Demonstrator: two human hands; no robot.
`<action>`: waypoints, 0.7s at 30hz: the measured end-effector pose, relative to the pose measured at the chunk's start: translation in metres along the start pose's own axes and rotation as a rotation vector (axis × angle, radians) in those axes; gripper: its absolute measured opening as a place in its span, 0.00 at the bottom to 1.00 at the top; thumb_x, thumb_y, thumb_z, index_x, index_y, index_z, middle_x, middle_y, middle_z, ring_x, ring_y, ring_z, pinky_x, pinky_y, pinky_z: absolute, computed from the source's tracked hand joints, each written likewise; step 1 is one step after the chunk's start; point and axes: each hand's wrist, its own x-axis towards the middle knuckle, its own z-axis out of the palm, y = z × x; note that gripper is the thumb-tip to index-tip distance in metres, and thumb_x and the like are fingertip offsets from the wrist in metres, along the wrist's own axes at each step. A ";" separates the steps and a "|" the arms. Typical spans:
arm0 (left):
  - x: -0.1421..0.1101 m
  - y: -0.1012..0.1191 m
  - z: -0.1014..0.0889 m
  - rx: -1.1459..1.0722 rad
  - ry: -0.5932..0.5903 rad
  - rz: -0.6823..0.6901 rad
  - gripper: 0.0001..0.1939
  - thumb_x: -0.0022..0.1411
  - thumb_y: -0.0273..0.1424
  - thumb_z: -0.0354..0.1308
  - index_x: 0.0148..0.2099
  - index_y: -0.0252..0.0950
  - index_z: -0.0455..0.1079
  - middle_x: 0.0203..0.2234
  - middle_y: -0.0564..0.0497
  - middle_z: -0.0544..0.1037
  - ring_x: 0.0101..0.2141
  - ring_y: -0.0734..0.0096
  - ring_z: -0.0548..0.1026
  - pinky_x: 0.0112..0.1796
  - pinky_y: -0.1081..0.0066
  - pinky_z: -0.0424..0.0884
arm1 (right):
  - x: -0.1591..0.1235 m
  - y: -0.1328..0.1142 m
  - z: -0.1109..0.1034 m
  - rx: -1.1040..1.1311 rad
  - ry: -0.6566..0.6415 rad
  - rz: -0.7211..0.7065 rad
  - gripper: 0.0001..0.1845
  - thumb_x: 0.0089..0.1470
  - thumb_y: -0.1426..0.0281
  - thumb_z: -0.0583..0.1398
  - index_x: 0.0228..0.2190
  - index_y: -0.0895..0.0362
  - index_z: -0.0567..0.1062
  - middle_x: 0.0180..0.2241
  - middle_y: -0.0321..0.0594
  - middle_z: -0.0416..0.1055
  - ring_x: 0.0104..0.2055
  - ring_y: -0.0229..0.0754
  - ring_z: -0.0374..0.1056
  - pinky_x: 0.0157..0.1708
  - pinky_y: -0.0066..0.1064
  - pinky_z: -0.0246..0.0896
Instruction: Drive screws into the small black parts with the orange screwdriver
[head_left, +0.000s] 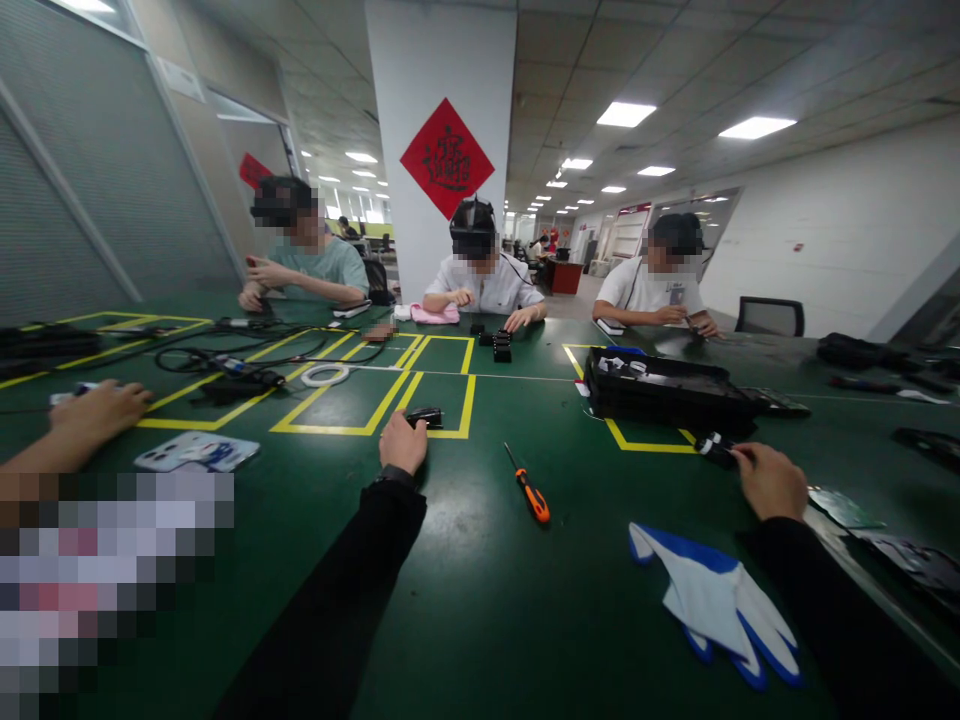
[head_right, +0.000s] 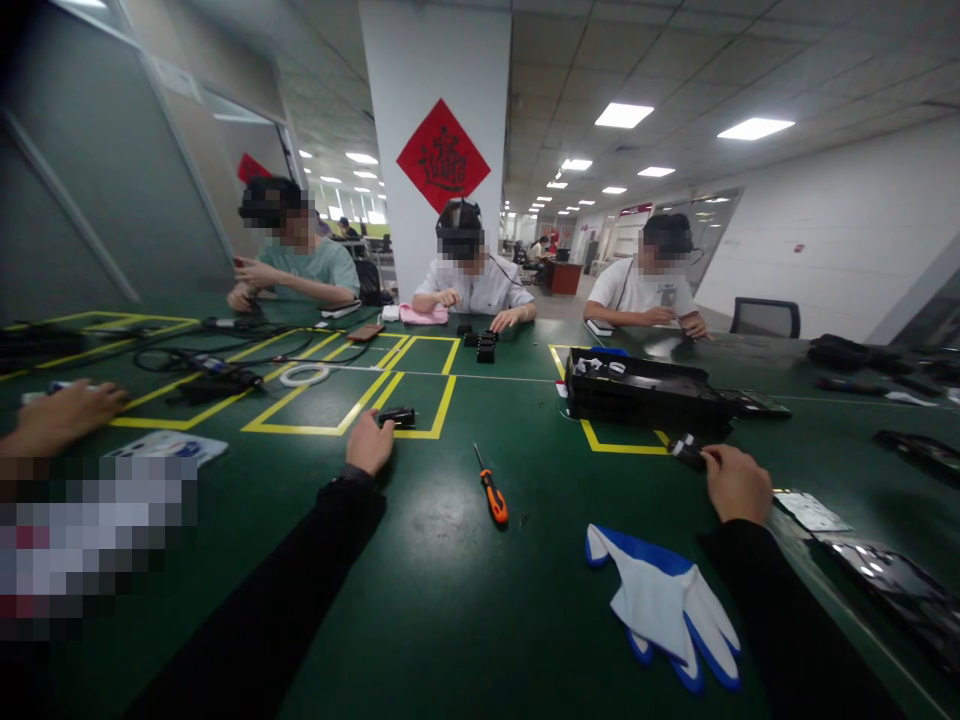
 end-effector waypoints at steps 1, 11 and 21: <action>0.000 0.000 0.000 0.000 0.000 -0.001 0.23 0.56 0.36 0.45 0.52 0.28 0.57 0.47 0.37 0.67 0.47 0.56 0.66 0.45 0.62 0.60 | 0.000 0.000 0.000 0.000 0.003 0.003 0.13 0.51 0.65 0.51 0.35 0.55 0.71 0.34 0.44 0.69 0.36 0.45 0.61 0.32 0.32 0.48; 0.001 -0.002 0.001 -0.001 0.003 0.004 0.23 0.57 0.37 0.44 0.51 0.28 0.57 0.46 0.38 0.68 0.46 0.57 0.67 0.45 0.63 0.60 | -0.001 0.008 0.001 0.138 0.077 0.073 0.16 0.50 0.64 0.51 0.36 0.57 0.72 0.37 0.47 0.69 0.38 0.48 0.61 0.33 0.34 0.51; 0.001 -0.003 0.001 -0.012 -0.001 0.003 0.22 0.57 0.37 0.45 0.51 0.30 0.57 0.46 0.38 0.68 0.46 0.57 0.67 0.45 0.62 0.60 | 0.009 0.018 0.017 0.126 -0.023 0.056 0.17 0.48 0.60 0.53 0.33 0.56 0.75 0.36 0.48 0.71 0.38 0.50 0.61 0.31 0.35 0.52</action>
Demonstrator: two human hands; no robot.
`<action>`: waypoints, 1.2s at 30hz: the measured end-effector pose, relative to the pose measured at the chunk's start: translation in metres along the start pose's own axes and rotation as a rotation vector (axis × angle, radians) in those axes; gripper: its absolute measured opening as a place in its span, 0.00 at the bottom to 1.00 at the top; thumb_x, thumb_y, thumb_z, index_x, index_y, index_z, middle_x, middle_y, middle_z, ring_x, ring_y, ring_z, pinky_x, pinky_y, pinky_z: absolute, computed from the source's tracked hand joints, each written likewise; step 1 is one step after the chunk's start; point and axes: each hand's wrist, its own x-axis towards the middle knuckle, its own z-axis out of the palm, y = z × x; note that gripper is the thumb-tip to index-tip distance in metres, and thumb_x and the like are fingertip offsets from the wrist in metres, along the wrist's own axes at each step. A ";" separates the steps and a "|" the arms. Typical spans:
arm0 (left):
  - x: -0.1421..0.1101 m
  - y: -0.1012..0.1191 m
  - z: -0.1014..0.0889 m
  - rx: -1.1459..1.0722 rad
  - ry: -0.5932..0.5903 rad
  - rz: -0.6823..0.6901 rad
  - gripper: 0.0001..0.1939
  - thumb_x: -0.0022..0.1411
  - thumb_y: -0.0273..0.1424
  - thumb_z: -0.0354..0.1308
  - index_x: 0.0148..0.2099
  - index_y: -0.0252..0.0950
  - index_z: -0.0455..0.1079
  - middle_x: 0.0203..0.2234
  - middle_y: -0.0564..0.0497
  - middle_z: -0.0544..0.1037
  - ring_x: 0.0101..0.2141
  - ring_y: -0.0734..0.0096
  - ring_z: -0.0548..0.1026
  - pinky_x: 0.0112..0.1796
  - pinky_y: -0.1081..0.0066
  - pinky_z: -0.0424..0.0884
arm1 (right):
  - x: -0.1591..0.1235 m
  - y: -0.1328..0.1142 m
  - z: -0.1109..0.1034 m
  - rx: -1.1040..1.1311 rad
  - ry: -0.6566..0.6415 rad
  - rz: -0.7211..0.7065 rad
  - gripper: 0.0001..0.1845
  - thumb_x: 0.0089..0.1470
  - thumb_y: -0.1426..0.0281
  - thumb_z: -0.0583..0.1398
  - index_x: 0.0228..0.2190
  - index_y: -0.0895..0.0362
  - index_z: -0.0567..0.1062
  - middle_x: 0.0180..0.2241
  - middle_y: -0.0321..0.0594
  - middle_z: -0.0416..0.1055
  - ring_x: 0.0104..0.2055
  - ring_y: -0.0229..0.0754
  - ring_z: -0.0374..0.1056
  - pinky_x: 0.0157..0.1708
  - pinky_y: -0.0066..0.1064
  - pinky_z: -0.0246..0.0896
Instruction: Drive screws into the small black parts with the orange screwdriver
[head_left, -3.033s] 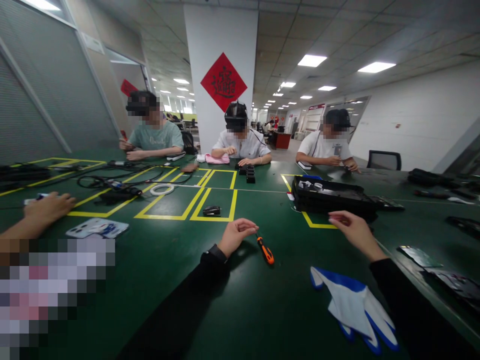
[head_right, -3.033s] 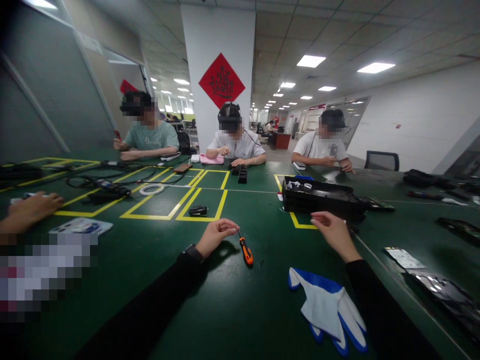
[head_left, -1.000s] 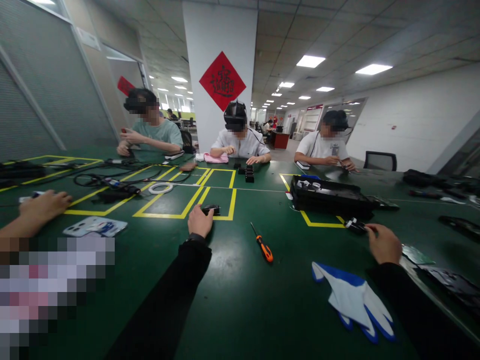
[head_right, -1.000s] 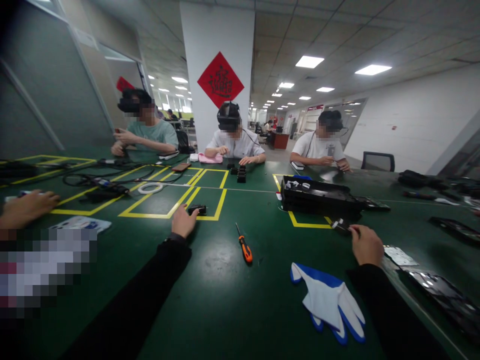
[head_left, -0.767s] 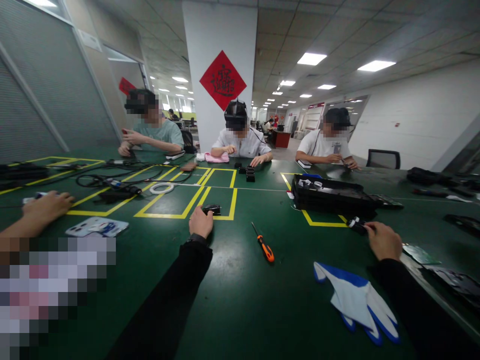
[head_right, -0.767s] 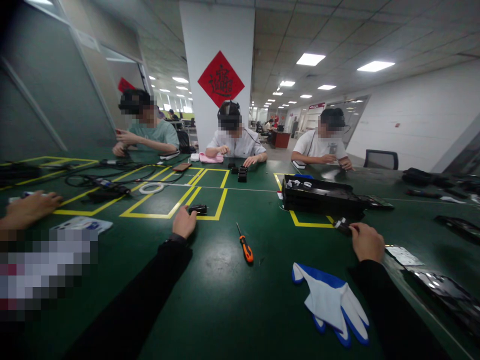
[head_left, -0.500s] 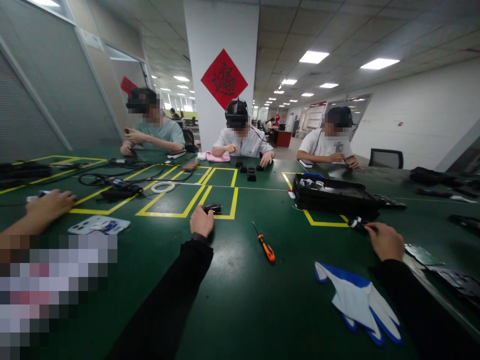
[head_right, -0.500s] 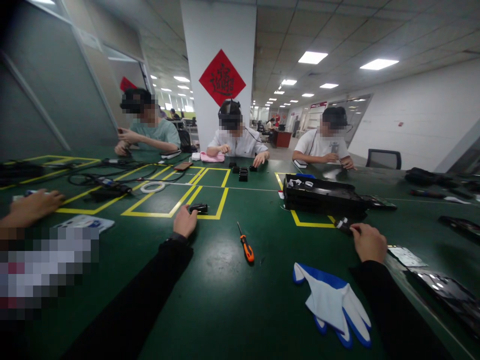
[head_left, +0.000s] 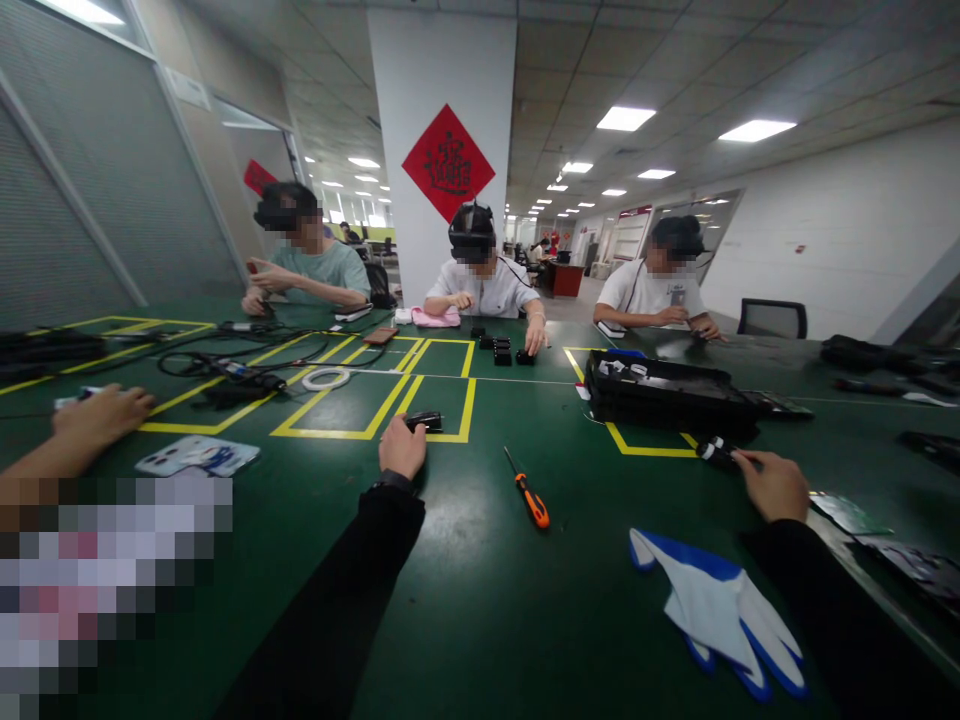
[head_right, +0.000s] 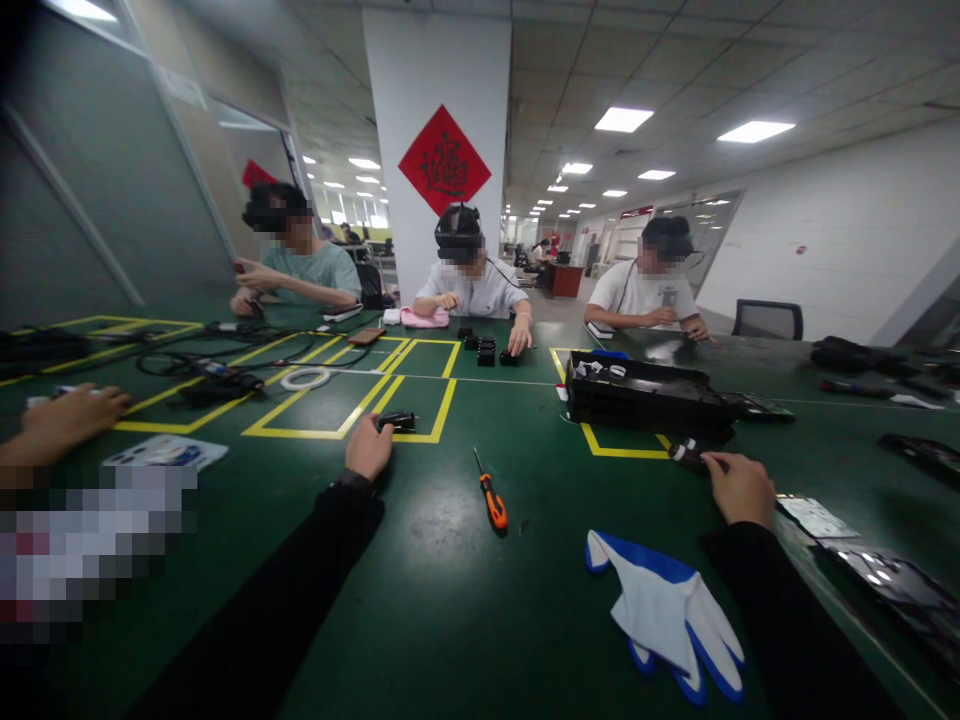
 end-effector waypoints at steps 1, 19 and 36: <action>0.000 0.000 0.000 -0.003 -0.005 0.003 0.22 0.57 0.37 0.45 0.51 0.30 0.58 0.46 0.38 0.68 0.46 0.57 0.67 0.45 0.62 0.60 | 0.000 0.000 0.000 -0.001 -0.001 0.015 0.17 0.48 0.60 0.53 0.33 0.56 0.75 0.36 0.48 0.71 0.38 0.50 0.61 0.31 0.35 0.52; -0.001 0.000 -0.001 -0.007 -0.003 0.034 0.22 0.55 0.35 0.47 0.51 0.32 0.58 0.47 0.40 0.67 0.47 0.57 0.65 0.45 0.62 0.60 | 0.002 0.001 0.001 -0.035 -0.007 -0.045 0.18 0.47 0.59 0.52 0.33 0.54 0.75 0.35 0.48 0.71 0.37 0.52 0.61 0.30 0.37 0.52; 0.014 -0.015 -0.005 0.109 -0.056 0.310 0.25 0.50 0.32 0.54 0.52 0.38 0.59 0.51 0.46 0.62 0.50 0.61 0.62 0.48 0.65 0.59 | -0.004 -0.068 -0.059 0.096 0.007 -0.296 0.13 0.47 0.63 0.56 0.32 0.56 0.74 0.35 0.43 0.70 0.39 0.47 0.62 0.37 0.35 0.54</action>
